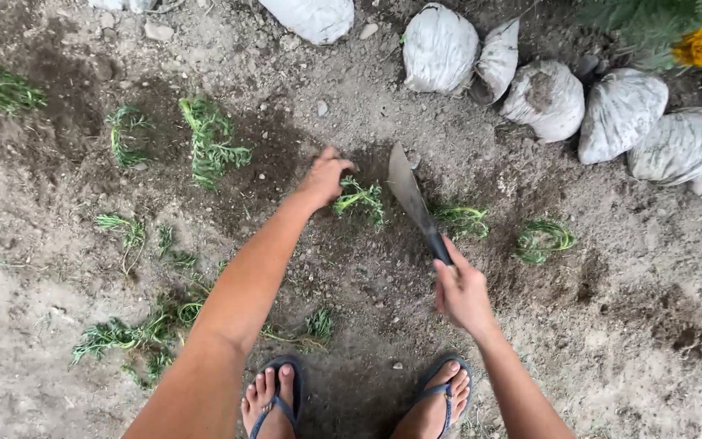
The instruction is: Planting small green sprigs into a garden bed using a machete to dig holes and hands to secure the plants.
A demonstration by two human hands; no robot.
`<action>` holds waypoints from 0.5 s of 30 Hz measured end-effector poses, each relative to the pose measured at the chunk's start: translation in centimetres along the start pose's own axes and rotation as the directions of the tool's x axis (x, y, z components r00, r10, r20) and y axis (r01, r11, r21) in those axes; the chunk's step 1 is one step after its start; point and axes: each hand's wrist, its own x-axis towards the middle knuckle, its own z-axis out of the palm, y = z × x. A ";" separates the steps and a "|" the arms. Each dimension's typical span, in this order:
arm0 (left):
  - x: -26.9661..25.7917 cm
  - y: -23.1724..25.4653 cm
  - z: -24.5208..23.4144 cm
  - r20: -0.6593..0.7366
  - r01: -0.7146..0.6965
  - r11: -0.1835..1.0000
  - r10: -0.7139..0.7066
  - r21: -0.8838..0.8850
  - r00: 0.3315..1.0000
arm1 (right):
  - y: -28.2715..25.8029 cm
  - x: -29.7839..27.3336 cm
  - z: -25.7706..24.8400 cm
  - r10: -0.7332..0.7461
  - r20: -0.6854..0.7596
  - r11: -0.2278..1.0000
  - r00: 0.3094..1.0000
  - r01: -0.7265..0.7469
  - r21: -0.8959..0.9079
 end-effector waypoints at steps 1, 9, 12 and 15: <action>0.6 -0.9 0.2 -0.002 0.003 1.000 -0.003 0.002 1.000 | -0.4 -0.4 -1.1 -0.002 0.003 1.000 1.000 0.002 0.002; 0.3 -0.7 -0.4 -0.060 -0.070 0.996 0.073 0.050 0.996 | 0.8 3.1 -0.8 -0.068 0.019 0.987 0.998 0.070 -0.143; 3.6 -3.7 1.9 -0.077 -0.155 0.984 0.162 0.084 0.984 | -0.7 1.4 -2.3 -0.041 0.023 0.997 0.999 0.042 -0.057; 3.7 -4.2 2.4 -0.071 -0.169 0.984 0.173 0.059 0.982 | -1.7 -1.4 -3.6 0.004 -0.012 0.988 1.000 -0.006 -0.152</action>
